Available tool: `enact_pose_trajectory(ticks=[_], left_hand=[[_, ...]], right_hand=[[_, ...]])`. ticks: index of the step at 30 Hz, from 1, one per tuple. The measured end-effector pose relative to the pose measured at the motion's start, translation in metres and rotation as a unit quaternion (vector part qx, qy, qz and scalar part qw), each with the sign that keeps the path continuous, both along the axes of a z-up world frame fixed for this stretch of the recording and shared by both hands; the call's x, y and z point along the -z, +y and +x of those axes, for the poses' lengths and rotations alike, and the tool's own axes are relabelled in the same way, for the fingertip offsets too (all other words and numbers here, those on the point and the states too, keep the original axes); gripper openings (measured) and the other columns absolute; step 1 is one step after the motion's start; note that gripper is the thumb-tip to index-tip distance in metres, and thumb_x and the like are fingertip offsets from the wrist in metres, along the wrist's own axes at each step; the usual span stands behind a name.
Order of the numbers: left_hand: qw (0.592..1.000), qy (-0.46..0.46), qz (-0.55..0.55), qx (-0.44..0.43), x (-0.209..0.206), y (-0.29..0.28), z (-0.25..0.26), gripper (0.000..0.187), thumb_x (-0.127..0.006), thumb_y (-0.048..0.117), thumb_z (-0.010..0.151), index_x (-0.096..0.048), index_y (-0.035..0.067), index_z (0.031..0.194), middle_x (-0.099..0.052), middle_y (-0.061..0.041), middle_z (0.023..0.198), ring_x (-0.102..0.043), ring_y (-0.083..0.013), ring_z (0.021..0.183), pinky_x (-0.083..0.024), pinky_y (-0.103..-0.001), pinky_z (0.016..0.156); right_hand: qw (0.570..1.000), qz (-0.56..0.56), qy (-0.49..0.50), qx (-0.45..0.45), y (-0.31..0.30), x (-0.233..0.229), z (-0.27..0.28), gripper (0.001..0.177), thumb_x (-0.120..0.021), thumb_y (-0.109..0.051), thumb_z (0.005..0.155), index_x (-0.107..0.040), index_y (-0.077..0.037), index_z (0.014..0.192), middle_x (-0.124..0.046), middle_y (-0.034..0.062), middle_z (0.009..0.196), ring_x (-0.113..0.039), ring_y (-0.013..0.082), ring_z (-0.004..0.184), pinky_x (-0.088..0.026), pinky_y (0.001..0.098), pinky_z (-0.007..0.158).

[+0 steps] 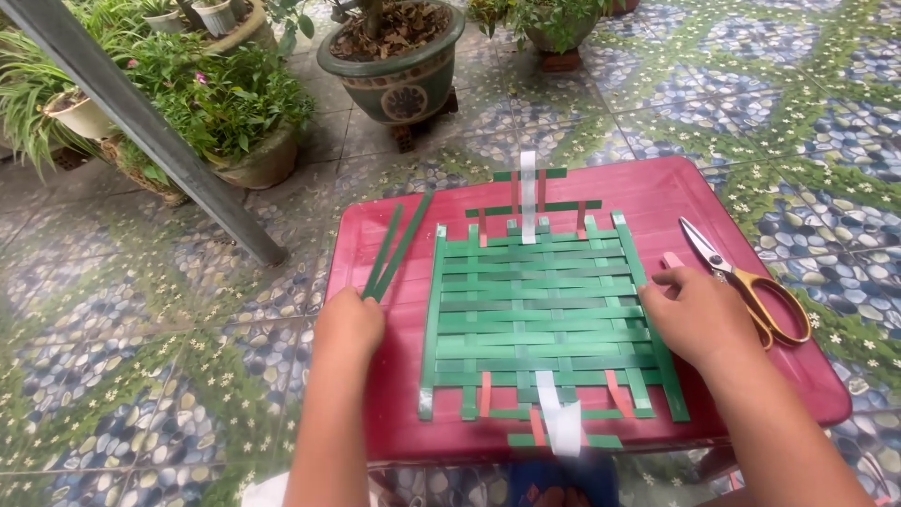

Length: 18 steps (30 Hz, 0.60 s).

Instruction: Weaving and securing green and white plastic strips to create a mat on a small red stool.

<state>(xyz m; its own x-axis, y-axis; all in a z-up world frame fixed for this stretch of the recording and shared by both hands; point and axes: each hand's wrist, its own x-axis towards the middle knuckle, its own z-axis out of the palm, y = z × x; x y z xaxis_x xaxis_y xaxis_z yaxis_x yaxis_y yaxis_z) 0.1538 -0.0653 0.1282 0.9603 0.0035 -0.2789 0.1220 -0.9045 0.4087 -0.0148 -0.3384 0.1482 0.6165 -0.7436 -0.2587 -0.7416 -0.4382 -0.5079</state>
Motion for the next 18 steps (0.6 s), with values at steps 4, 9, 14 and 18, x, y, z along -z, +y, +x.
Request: enact_pose_trajectory(ticks=[4,9,14,18], left_hand=[[0.996,-0.030,-0.079,-0.012,-0.013,0.003,-0.025,0.027,-0.034,0.026,0.087,-0.051,0.005,0.084,-0.060,-0.015,0.096,-0.053,-0.0340,0.089,-0.039,-0.043,0.075],[0.963,0.025,-0.262,0.056,-0.036,-0.017,-0.061,0.020,-0.037,0.021,0.086,-0.054,0.011,0.083,-0.046,0.000,0.063,-0.041,-0.0136,0.055,-0.030,-0.030,0.050],[0.950,0.078,-0.257,0.160,-0.062,-0.038,-0.090,0.024,-0.038,0.022,0.089,-0.058,0.010,0.096,-0.047,0.002,0.062,-0.037,-0.0091,0.050,-0.030,-0.025,0.045],[0.929,0.014,-0.231,0.288,-0.042,-0.040,-0.093,0.020,-0.043,0.024,0.084,-0.056,0.009,0.086,-0.058,-0.008,0.071,-0.053,-0.0249,0.071,-0.041,-0.035,0.062]], right_hand=[[0.995,0.010,-0.100,0.006,0.011,-0.010,-0.003,0.032,-0.050,-0.029,0.079,-0.066,-0.016,0.103,-0.067,0.0054,0.082,-0.059,0.0225,0.082,-0.042,0.0339,0.074],[0.973,0.041,-0.225,-0.038,0.019,0.000,-0.007,0.025,-0.054,-0.024,0.081,-0.068,-0.013,0.098,-0.058,0.0017,0.066,-0.048,0.0141,0.061,-0.038,0.0287,0.059],[0.897,0.228,-0.366,-0.098,0.031,0.002,-0.010,0.027,-0.054,-0.011,0.082,-0.063,-0.004,0.106,-0.050,0.0050,0.070,-0.042,0.0145,0.050,-0.034,0.0254,0.041],[0.835,0.265,-0.439,-0.202,0.041,0.007,-0.007,0.030,-0.048,-0.017,0.085,-0.060,-0.003,0.109,-0.046,0.0076,0.046,-0.041,0.0142,0.039,-0.033,0.0235,0.040]])
